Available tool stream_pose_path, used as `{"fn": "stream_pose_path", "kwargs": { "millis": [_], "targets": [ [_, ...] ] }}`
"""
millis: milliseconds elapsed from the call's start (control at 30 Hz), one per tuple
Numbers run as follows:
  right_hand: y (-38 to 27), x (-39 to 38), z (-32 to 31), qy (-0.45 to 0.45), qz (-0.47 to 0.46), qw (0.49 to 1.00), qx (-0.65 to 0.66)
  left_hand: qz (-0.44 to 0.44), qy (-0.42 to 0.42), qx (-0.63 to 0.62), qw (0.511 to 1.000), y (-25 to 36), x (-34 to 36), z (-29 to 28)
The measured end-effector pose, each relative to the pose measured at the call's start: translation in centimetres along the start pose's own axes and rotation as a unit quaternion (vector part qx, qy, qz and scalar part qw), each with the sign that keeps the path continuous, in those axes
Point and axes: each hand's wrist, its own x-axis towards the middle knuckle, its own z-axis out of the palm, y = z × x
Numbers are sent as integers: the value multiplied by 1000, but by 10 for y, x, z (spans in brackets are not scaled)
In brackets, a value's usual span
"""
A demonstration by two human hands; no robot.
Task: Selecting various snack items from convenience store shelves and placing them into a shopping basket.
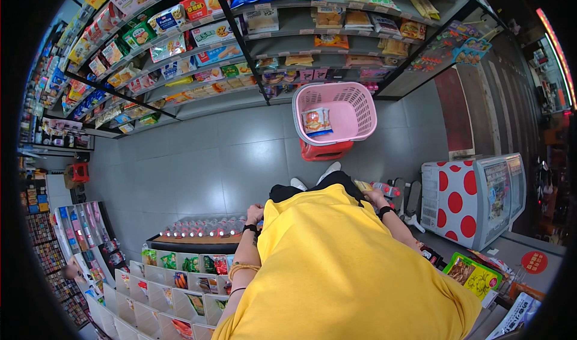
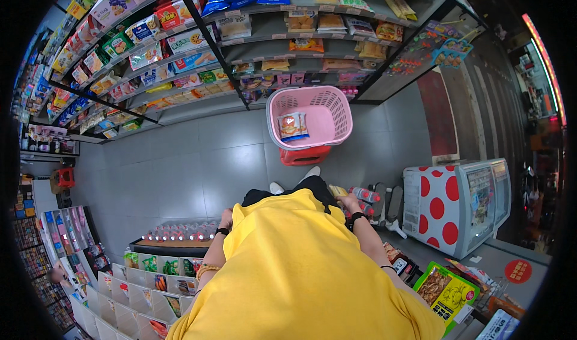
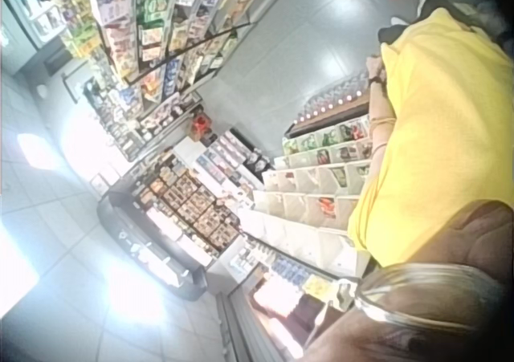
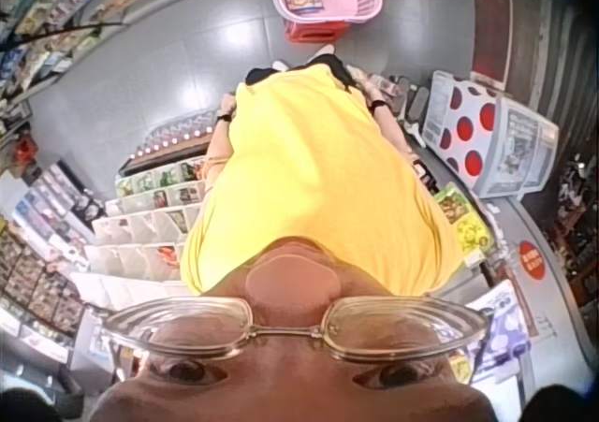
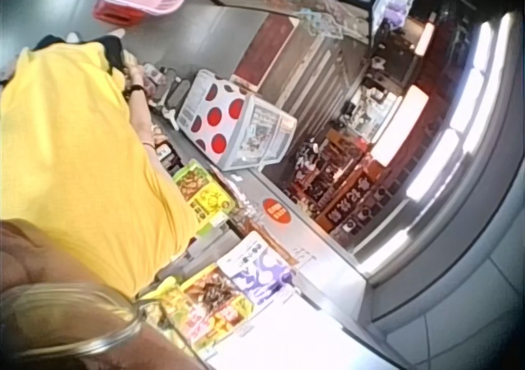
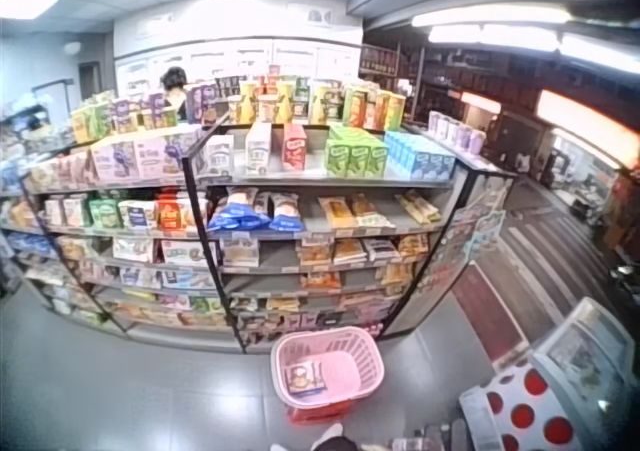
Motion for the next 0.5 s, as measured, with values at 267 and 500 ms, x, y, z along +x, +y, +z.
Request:
{"fn": "stream_pose_path", "kwargs": {
  "millis": [267, 500],
  "targets": [
    [-3, -4, -2, 16, -6, 1000, 3, 6, 21, -23, 1000, -4, 0, 4],
    [-1, 3, 1, 11, -15, 1000, 4, 7, 24, -20, 999, 2, -5, -1]
  ]
}}
